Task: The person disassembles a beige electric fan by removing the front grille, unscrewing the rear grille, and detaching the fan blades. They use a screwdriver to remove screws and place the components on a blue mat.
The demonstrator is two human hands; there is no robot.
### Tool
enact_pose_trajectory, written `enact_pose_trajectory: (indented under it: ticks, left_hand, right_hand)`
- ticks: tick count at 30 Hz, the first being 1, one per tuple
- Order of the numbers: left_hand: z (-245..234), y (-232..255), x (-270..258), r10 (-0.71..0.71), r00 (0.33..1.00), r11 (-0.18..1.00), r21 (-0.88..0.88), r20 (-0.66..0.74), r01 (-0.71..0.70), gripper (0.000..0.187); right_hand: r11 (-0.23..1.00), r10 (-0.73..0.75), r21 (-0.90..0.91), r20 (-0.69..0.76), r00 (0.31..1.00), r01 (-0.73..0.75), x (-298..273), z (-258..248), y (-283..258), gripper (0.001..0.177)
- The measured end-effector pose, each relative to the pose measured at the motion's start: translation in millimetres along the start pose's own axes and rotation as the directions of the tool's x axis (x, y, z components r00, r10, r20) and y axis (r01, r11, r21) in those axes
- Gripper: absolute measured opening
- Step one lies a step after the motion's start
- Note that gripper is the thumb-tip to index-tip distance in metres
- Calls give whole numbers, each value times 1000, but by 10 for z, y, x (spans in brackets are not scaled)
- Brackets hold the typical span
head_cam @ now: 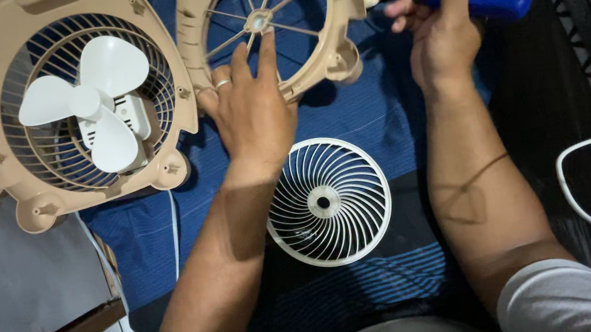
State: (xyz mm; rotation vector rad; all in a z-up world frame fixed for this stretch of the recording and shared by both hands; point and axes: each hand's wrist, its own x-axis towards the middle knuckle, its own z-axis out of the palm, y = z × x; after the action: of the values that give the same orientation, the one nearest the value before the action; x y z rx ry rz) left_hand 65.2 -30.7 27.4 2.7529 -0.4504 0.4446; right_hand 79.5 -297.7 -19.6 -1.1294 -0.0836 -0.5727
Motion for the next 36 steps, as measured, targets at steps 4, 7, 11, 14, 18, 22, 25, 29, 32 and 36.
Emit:
enact_pose_trajectory:
  ticks: [4, 7, 11, 14, 18, 22, 25, 29, 32, 36]
  left_hand:
    - [-38, 31, -57, -45, 988, 999, 33, 145, 41, 95]
    - [-67, 60, -109, -62, 979, 998, 0, 193, 63, 94]
    - [-153, 22, -175, -1, 988, 999, -35, 155, 7, 95]
    - [-266, 13, -283, 86, 995, 996, -42, 43, -84, 93]
    - [-557, 38, -607, 260, 961, 935, -223, -96, -275, 56]
    - [-940, -162, -854, 381, 856, 853, -225, -349, -471, 42]
    - [-1093, -373, -811, 136, 910, 980, -79, -392, -180, 43]
    - [-1069, -530, -678, 11, 956, 1000, 12, -294, -8, 51]
    - [-955, -524, -686, 15, 959, 998, 66, -283, 4, 50]
    - [-835, -558, -722, -72, 966, 993, 77, -247, 94, 43]
  right_hand:
    - [995, -12, -97, -7, 1000, 11, -18, 25, -11, 55]
    - [997, -4, -81, -31, 1000, 2, -30, 23, -2, 48]
    - [993, -15, -116, 26, 1000, 18, -52, 8, 30, 36]
    - [986, -47, -154, 90, 995, 60, -47, -5, 88, 27]
    - [965, -63, -241, 164, 985, 102, -29, 17, 111, 29]
    - [949, -56, -306, 74, 996, 76, -72, 111, 48, 26]
    - [877, -64, -473, 69, 996, 89, -94, 233, 30, 20]
    - [618, -98, -764, 158, 983, 185, -150, 366, 33, 16]
    - [542, -62, -815, 203, 977, 203, -166, 400, 1, 23]
    - [672, 134, -737, 23, 991, -74, -199, 453, 16, 32]
